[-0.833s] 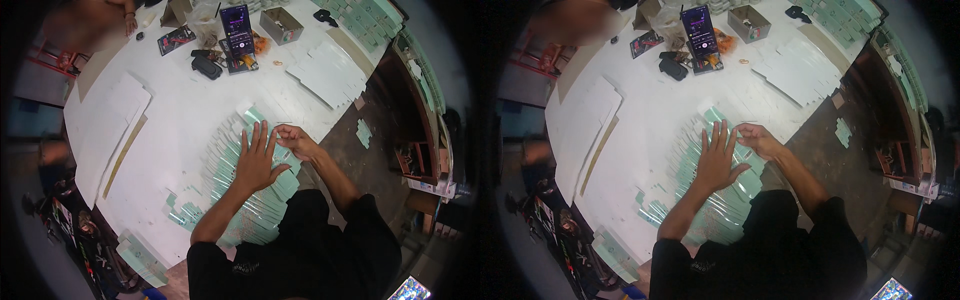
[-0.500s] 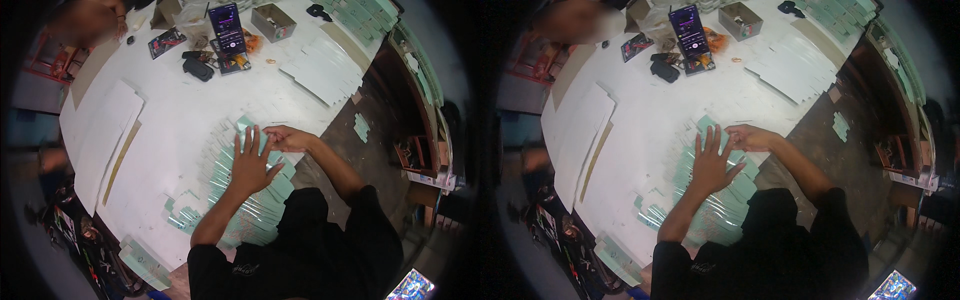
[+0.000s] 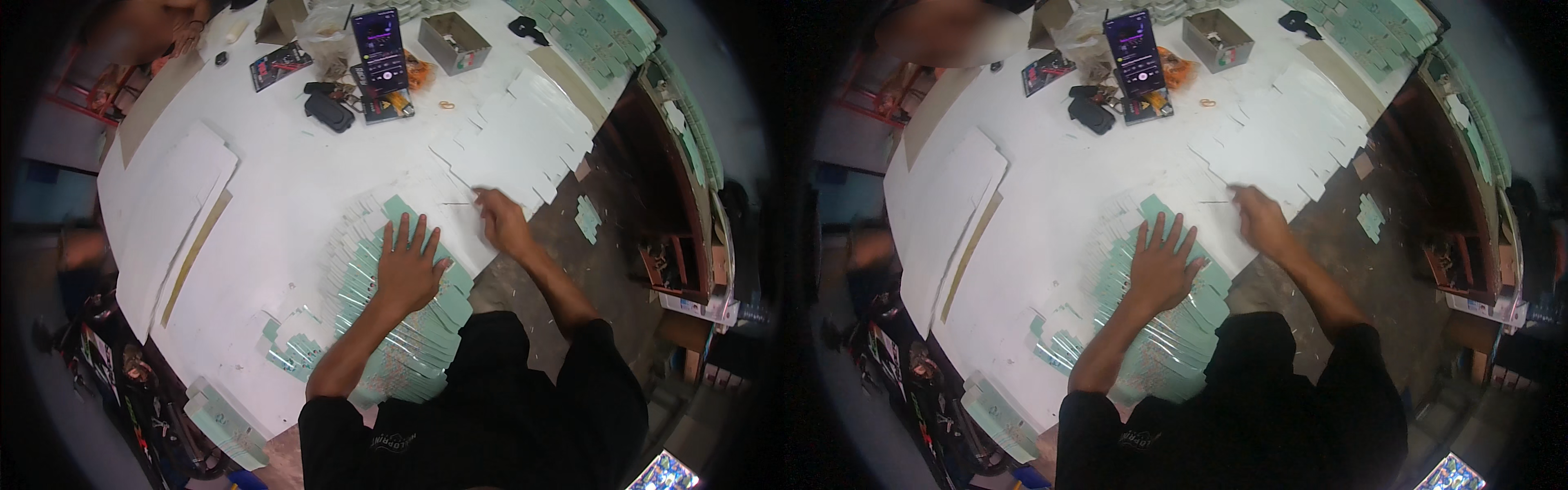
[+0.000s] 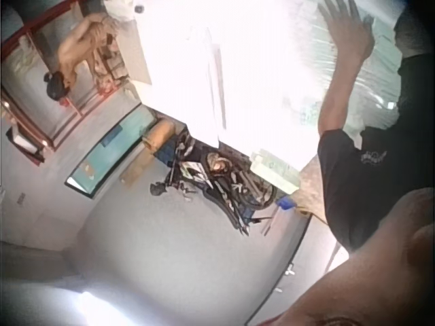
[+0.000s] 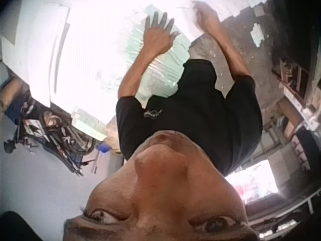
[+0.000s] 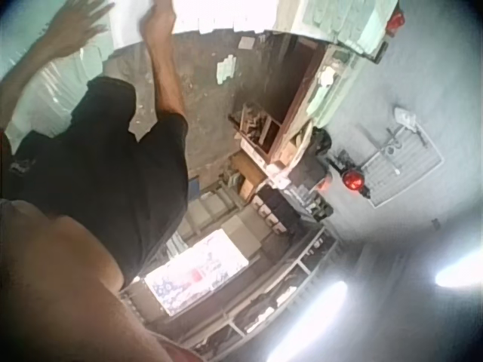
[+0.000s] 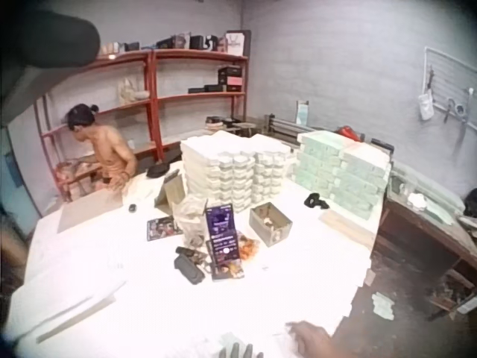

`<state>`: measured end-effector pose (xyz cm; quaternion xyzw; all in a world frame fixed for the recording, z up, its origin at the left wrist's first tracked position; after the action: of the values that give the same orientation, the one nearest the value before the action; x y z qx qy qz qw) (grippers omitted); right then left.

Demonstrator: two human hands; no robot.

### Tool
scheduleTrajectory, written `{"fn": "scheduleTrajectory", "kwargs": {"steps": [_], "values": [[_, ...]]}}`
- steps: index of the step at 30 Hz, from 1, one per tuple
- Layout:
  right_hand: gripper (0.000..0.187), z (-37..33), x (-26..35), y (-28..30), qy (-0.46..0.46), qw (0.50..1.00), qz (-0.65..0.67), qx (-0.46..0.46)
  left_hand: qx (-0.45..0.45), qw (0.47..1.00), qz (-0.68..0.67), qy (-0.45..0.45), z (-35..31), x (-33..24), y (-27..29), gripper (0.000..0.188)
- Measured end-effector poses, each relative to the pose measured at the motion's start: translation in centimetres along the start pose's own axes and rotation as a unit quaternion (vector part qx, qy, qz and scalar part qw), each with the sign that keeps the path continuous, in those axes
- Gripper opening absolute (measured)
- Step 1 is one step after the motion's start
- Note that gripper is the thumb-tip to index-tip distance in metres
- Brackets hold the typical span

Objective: The person repeatedly picks up light green paper sheets from a pile on a white table and stacks them into a neat pile. The person aligns the edges and smooths the stack multiple times before lifting and repositioning it.

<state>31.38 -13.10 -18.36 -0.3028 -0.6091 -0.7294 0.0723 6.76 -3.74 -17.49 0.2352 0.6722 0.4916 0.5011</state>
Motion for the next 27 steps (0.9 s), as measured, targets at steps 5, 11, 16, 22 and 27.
{"fn": "scheduleTrajectory", "kwargs": {"steps": [5,11,16,22,27], "values": [[0.050,-0.6,2.2,1.0,0.086,0.976,-0.171,-0.108,-0.021,1.000,0.005,-0.004,-0.4,0.2,0.1,0.064],[0.044,-0.6,2.0,0.5,-0.025,0.999,-0.003,-0.022,-0.002,0.999,-0.040,0.018,0.0,0.0,1.2,0.060],[0.046,0.4,3.9,0.5,0.038,0.972,-0.232,-0.018,-0.048,0.998,-0.032,-0.025,-0.3,0.5,0.5,0.055],[0.043,1.3,3.8,0.7,-0.051,0.995,-0.083,0.029,-0.071,0.996,-0.053,-0.023,-0.3,0.2,1.1,0.058],[0.023,-1.5,4.5,-4.0,-0.126,0.950,0.241,0.154,0.040,0.993,0.094,-0.057,0.4,-1.1,2.3,0.074]]}}
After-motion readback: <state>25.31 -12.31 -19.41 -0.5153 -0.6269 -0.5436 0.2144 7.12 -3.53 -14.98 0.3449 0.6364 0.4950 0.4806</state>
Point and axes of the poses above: each hand's wrist, its own z-axis towards the middle knuckle, its own y-axis out of the back of the hand, x = y × z, the point moved 1 cm from there along z, towards the middle knuckle, and after that the axes turned 7 degrees about -z, right-handed, at the moved point
